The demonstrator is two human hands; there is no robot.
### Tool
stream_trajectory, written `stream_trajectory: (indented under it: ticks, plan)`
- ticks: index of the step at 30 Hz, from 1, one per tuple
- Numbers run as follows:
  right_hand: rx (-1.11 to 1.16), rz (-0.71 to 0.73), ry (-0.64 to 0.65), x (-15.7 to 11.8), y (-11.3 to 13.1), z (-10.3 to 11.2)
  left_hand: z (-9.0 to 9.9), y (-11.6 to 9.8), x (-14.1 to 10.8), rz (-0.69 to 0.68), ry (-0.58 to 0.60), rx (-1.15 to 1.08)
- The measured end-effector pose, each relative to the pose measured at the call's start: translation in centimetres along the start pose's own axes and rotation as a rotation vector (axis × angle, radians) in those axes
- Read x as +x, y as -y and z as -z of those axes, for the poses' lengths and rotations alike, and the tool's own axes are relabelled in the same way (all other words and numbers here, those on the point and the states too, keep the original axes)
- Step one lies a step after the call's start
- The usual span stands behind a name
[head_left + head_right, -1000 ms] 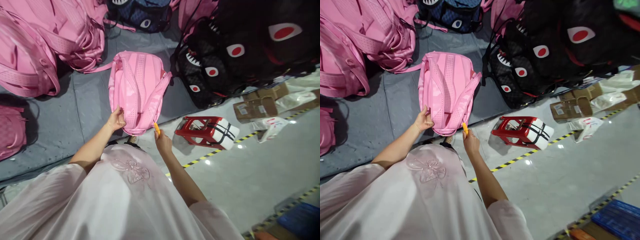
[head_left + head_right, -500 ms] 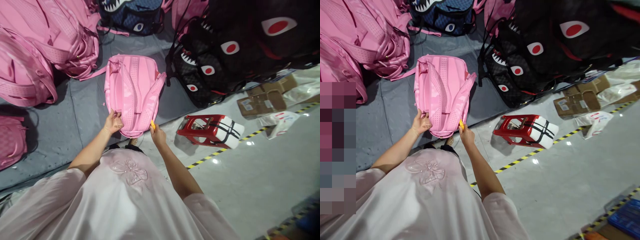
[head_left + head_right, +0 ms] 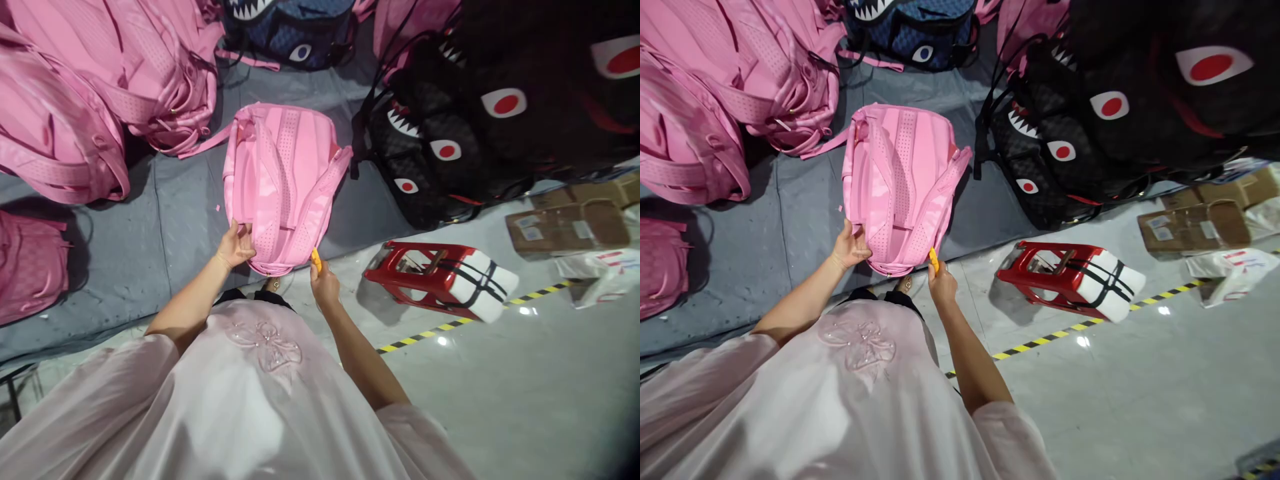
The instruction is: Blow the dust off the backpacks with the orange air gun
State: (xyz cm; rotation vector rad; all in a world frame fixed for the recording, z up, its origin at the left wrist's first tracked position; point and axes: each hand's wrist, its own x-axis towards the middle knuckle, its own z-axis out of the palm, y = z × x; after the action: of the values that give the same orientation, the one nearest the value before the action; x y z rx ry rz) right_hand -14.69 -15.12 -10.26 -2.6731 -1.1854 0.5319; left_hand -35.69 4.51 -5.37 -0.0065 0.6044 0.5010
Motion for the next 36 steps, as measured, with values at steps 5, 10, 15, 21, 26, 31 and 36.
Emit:
stream_trajectory:
  ticks: [5,10,15,21,26,31,36]
  plan:
    - [0.066,0.014,0.043,-1.7,-0.7,1.3,0.0,-0.6,0.9,-0.026,0.006,-0.030]
    - [0.075,-0.081,0.070,-1.6,0.3,1.9,-0.5,-0.4,1.9,-0.029,0.049,-0.029]
    - [0.112,-0.116,0.087,-2.6,0.6,2.8,-1.1,-0.3,1.8,-0.018,0.079,0.001]
    - [0.156,-0.172,0.112,-11.7,-0.8,3.0,-0.7,-0.7,1.6,-0.041,0.063,0.075]
    - [0.092,-0.087,0.201,-12.5,3.0,2.9,-1.2,-0.9,1.8,-0.056,0.098,0.184]
    - [0.007,-0.072,0.265,-11.8,4.4,3.2,-2.0,-0.5,0.4,-0.260,-0.071,0.864]
    - [-0.090,-0.097,0.296,-11.3,5.3,2.5,-0.6,2.8,-1.9,-0.914,-0.287,1.879]
